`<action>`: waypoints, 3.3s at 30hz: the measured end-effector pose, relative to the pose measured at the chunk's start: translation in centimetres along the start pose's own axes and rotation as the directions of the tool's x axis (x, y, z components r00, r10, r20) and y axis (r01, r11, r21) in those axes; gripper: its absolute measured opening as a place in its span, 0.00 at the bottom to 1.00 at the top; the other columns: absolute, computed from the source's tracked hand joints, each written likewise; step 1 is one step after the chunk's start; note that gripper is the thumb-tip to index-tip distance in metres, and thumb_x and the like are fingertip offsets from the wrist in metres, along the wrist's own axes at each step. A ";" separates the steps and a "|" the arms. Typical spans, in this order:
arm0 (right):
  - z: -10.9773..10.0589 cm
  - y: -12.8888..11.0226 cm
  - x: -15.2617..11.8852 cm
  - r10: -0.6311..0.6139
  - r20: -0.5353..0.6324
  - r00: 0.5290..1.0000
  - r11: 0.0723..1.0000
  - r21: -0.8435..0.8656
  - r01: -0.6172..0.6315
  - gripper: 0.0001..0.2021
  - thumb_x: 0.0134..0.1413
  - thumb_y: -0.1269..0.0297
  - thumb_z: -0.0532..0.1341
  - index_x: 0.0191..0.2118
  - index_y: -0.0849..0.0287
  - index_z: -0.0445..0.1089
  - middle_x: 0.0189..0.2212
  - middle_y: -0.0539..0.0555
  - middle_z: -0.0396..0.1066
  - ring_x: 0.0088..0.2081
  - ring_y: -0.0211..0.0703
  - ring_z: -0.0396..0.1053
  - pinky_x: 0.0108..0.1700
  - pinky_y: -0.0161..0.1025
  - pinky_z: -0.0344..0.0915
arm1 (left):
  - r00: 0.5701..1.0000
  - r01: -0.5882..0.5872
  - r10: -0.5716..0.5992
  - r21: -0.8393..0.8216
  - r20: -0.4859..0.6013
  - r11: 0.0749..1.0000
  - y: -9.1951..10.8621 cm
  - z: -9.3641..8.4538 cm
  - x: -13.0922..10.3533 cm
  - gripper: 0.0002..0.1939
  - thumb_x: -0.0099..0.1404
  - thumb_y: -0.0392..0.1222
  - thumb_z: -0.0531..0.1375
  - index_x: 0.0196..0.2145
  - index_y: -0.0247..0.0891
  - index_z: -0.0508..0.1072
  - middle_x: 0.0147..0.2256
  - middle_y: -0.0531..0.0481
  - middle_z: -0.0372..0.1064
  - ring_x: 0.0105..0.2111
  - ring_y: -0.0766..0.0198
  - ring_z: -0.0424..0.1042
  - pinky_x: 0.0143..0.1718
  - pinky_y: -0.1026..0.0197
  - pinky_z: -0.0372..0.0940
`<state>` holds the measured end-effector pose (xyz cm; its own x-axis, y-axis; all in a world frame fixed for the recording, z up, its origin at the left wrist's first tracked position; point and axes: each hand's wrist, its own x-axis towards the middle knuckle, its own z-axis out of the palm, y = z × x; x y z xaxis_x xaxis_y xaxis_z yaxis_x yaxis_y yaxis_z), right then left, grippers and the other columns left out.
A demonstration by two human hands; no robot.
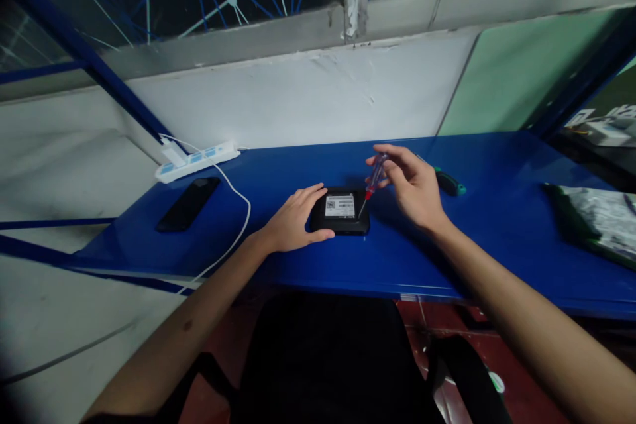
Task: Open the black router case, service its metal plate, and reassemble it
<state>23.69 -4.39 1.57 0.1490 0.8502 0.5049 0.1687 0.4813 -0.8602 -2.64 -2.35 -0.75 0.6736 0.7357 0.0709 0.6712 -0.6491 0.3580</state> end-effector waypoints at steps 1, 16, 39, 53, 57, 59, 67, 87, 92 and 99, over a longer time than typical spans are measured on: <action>0.0 -0.1 0.0 -0.009 -0.005 1.000 1.000 -0.009 0.009 0.13 0.60 0.54 0.63 0.49 0.47 0.74 0.39 0.53 0.79 0.32 0.45 0.78 0.33 0.46 0.78 | 1.000 0.000 0.000 0.001 -0.001 1.000 0.0 0.0 0.0 0.50 0.61 0.74 0.53 0.69 0.39 0.48 0.71 0.40 0.43 0.68 0.41 0.47 0.67 0.37 0.47; 0.1 -0.3 -0.1 0.005 0.008 1.000 1.000 0.011 -0.005 0.15 0.61 0.56 0.63 0.51 0.49 0.74 0.41 0.55 0.79 0.34 0.44 0.79 0.33 0.43 0.78 | 1.000 -0.010 0.010 0.002 -0.016 1.000 -0.2 0.1 0.0 0.50 0.61 0.74 0.53 0.69 0.38 0.48 0.70 0.39 0.43 0.68 0.40 0.48 0.67 0.36 0.46; -0.1 -0.4 -0.2 0.019 -0.025 1.000 0.999 0.033 -0.018 0.12 0.62 0.57 0.61 0.49 0.50 0.76 0.43 0.54 0.80 0.33 0.43 0.80 0.33 0.43 0.78 | 1.000 -0.009 0.010 0.014 -0.011 1.000 0.1 0.0 0.0 0.50 0.62 0.73 0.54 0.69 0.38 0.49 0.70 0.39 0.44 0.68 0.41 0.49 0.67 0.38 0.47; -0.2 -0.4 -0.2 0.009 0.010 1.000 1.000 0.001 -0.009 0.13 0.63 0.56 0.60 0.51 0.49 0.75 0.44 0.55 0.78 0.34 0.44 0.79 0.34 0.45 0.78 | 1.000 -0.007 0.007 -0.003 -0.001 1.000 0.2 -0.1 0.1 0.50 0.62 0.73 0.54 0.70 0.39 0.48 0.70 0.38 0.44 0.68 0.39 0.49 0.66 0.36 0.47; -0.2 -0.4 -0.1 -0.030 -0.013 0.999 0.998 -0.057 0.029 0.12 0.60 0.56 0.64 0.48 0.49 0.75 0.34 0.52 0.77 0.29 0.41 0.76 0.32 0.42 0.76 | 1.000 -0.005 0.006 0.002 -0.011 1.000 0.0 -0.1 0.0 0.50 0.61 0.74 0.54 0.69 0.39 0.49 0.70 0.38 0.43 0.68 0.40 0.48 0.66 0.37 0.48; -0.2 -0.5 -0.1 -0.065 -0.018 0.998 0.994 -0.089 0.063 0.13 0.57 0.55 0.66 0.47 0.51 0.75 0.28 0.49 0.73 0.25 0.38 0.72 0.29 0.39 0.74 | 1.000 -0.008 0.008 0.002 -0.015 1.000 0.0 -0.1 0.0 0.50 0.61 0.74 0.54 0.69 0.39 0.49 0.70 0.38 0.44 0.67 0.39 0.49 0.66 0.37 0.49; -0.4 -0.2 -0.3 -0.034 0.113 0.993 0.994 -0.097 0.045 0.20 0.59 0.54 0.64 0.56 0.50 0.70 0.38 0.52 0.76 0.28 0.37 0.73 0.32 0.38 0.75 | 1.000 0.008 -0.008 -0.010 0.007 1.000 0.1 -0.2 0.0 0.52 0.60 0.74 0.55 0.70 0.38 0.48 0.71 0.40 0.42 0.68 0.39 0.47 0.67 0.37 0.47; 2.5 0.6 -1.6 -0.036 0.077 0.996 0.999 0.034 0.033 0.17 0.59 0.59 0.64 0.52 0.48 0.67 0.43 0.52 0.75 0.42 0.45 0.78 0.41 0.45 0.80 | 0.995 -0.095 0.095 0.009 -0.040 0.995 0.0 0.2 0.0 0.50 0.59 0.75 0.55 0.69 0.42 0.52 0.69 0.43 0.48 0.67 0.42 0.51 0.66 0.38 0.49; 2.5 0.5 -2.0 -0.033 0.105 0.994 0.998 0.048 0.029 0.18 0.59 0.60 0.65 0.54 0.47 0.67 0.44 0.52 0.76 0.40 0.44 0.78 0.44 0.48 0.80 | 0.995 -0.088 0.089 0.022 -0.036 0.996 0.0 0.2 0.0 0.51 0.59 0.75 0.55 0.69 0.40 0.53 0.70 0.42 0.48 0.67 0.43 0.51 0.67 0.39 0.47; 2.3 -0.4 -1.9 0.015 0.131 0.991 0.993 0.111 -0.030 0.15 0.66 0.55 0.57 0.55 0.45 0.70 0.53 0.53 0.75 0.48 0.48 0.77 0.48 0.53 0.78 | 0.995 -0.092 0.093 0.018 -0.038 0.996 0.1 0.2 0.0 0.50 0.60 0.75 0.55 0.69 0.42 0.51 0.69 0.42 0.48 0.67 0.41 0.51 0.66 0.38 0.48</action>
<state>21.07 -5.70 0.77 0.0225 0.8780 0.4781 0.0553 0.4764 -0.8775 -2.54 -2.47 -0.87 0.7207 0.6791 0.1396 0.6117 -0.7176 0.3329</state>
